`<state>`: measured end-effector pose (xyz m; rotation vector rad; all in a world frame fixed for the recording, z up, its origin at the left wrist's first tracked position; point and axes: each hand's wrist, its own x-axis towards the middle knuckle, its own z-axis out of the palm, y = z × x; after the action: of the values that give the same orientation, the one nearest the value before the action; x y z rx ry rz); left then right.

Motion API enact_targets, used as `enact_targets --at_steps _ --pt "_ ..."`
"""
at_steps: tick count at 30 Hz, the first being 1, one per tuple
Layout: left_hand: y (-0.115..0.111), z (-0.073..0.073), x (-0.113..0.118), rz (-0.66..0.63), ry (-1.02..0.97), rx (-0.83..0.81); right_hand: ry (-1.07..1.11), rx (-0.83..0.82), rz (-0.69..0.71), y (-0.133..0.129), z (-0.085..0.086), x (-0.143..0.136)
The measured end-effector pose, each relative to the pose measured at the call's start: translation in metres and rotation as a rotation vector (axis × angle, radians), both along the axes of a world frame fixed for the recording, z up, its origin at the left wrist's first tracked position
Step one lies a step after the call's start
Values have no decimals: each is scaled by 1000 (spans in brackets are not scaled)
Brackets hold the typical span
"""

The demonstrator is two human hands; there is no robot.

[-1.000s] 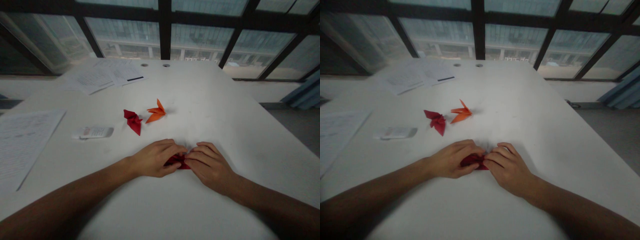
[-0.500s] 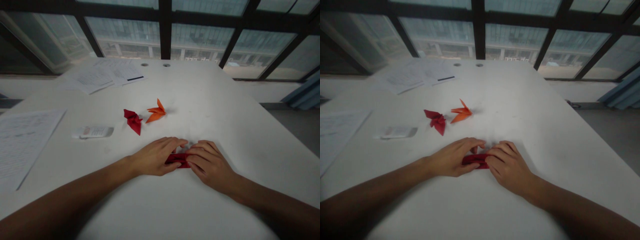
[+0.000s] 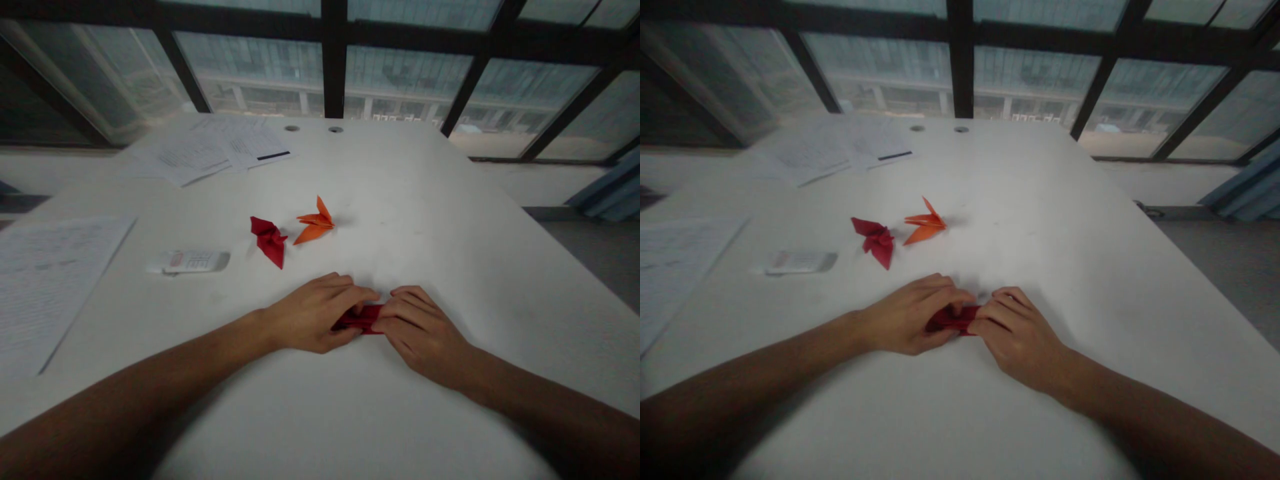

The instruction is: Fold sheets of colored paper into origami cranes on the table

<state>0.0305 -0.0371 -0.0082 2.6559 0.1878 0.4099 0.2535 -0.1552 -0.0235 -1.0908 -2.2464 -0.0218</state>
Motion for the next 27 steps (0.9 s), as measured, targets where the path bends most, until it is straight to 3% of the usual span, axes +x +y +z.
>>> enact_targets --at_steps 5,9,13,16,22,27 --pt "2 2 -3 21 -74 -175 239 -82 -108 -2 -1 0" --pt "3 1 0 162 -363 -545 584 -318 -306 2 2 1" --pt "-6 0 13 213 -476 -871 966 -540 -316 10 6 -2" --pt "-20 -2 24 219 -418 -914 1096 -617 -290 12 8 -9" --pt "-35 -5 30 352 -436 -1025 1202 -542 -267 12 5 -28" --pt "-35 0 29 358 -375 -806 1207 -541 -240 9 6 -34"
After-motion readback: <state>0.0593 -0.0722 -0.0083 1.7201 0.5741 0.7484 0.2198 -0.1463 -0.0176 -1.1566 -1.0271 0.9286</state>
